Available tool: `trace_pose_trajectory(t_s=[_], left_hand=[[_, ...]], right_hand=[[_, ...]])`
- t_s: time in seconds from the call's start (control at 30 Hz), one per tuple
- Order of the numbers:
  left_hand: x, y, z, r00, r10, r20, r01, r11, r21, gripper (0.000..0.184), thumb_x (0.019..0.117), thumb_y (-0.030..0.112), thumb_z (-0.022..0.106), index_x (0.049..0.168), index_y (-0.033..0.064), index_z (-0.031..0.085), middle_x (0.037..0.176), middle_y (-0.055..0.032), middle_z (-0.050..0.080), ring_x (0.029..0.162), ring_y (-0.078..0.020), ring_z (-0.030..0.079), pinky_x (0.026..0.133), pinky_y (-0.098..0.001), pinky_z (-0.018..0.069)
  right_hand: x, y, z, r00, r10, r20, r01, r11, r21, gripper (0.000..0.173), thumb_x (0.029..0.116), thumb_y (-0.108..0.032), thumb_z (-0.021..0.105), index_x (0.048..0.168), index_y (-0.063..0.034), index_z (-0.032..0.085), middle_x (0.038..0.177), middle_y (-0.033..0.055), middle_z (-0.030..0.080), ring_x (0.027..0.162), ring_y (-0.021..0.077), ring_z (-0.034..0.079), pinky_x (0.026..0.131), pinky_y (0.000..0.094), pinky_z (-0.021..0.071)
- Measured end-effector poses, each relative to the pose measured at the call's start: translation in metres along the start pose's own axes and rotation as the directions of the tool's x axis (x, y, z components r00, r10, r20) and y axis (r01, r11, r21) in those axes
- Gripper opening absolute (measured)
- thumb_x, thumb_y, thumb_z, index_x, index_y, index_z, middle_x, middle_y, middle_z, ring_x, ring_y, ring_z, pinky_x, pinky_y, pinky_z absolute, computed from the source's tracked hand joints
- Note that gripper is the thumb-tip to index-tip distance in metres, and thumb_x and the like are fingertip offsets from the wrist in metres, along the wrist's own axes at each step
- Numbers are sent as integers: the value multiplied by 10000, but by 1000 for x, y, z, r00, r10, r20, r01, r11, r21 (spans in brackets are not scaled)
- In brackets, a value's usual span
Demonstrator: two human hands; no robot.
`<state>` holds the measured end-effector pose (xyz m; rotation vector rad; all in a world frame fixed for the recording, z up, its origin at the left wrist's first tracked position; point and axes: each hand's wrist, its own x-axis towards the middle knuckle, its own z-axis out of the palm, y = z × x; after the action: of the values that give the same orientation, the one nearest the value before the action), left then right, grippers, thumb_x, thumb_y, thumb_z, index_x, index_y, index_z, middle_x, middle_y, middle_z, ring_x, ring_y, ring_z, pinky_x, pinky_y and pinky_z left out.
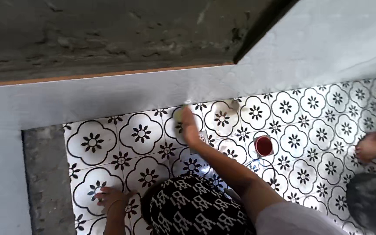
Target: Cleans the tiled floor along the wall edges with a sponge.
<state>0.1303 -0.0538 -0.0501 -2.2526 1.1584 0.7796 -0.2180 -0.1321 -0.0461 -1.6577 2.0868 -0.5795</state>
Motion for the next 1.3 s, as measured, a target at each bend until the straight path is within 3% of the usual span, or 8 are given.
trace_pose_trajectory(t_s=[0.13,0.23,0.47,0.6,0.77,0.9,1.03,1.3], left_hand=[[3,-6,3,999,51,-11,-51,998,26,1349,718,461,917,1602,-48,34,1624,-403,14,1427,-622,269,1061,-683,407],[9,-11,3,997,78,-13,-77,993,85,1343,740,495,892,1590,-81,28,1612,-422,32,1431,-619,268,1099,-652,384],[13,-9,5,999,46,-2,-46,993,106,1321,747,467,896,1591,-76,37,1616,-412,42,1430,-606,285,1084,-657,401],[13,-11,5,999,49,-6,-48,995,88,1330,735,466,905,1592,-72,43,1619,-406,53,1429,-607,288,1071,-696,385],[11,-12,3,999,33,1,-33,996,77,1335,739,474,900,1603,-48,25,1619,-407,45,1425,-607,298,1066,-712,376],[8,-15,3,999,38,-5,-38,998,49,1350,729,466,909,1605,-47,21,1623,-404,43,1426,-603,300,1071,-728,361],[9,-15,-2,1000,22,-2,-22,998,54,1360,730,474,907,1605,-47,6,1627,-394,63,1437,-588,296,1078,-746,327],[11,-15,0,999,34,-16,-33,999,41,1362,713,455,923,1610,-35,23,1622,-401,61,1413,-599,328,1066,-742,346]], right_hand=[[14,-60,89,833,-474,286,467,879,97,450,1024,-57,514,1473,-68,550,1622,128,408,1550,278,284,1281,432,211],[36,-58,88,756,-563,335,578,814,64,468,1033,-10,481,1490,-89,536,1632,81,407,1554,273,285,1269,446,224],[16,39,-8,966,-207,155,200,978,62,523,954,44,598,1469,-30,548,1601,156,436,1521,302,355,1255,435,277],[-22,103,-124,990,133,-48,-121,974,194,466,987,104,442,1441,53,533,1495,230,537,1375,354,547,1153,502,425],[-72,275,-244,695,624,-356,-637,764,96,499,1086,-87,361,1572,22,325,1529,297,457,1399,437,484,1149,581,393],[-76,359,-238,464,813,-353,-811,550,200,460,1092,-144,386,1504,61,402,1526,335,420,1434,455,416,1161,597,355],[-15,351,-191,673,635,-379,-710,698,-90,532,1103,-166,326,1554,113,285,1644,351,181,1555,474,157,1269,544,160],[39,246,-111,913,256,-318,-279,960,-29,465,1054,-102,424,1498,23,480,1625,263,337,1546,447,225,1261,593,176]])
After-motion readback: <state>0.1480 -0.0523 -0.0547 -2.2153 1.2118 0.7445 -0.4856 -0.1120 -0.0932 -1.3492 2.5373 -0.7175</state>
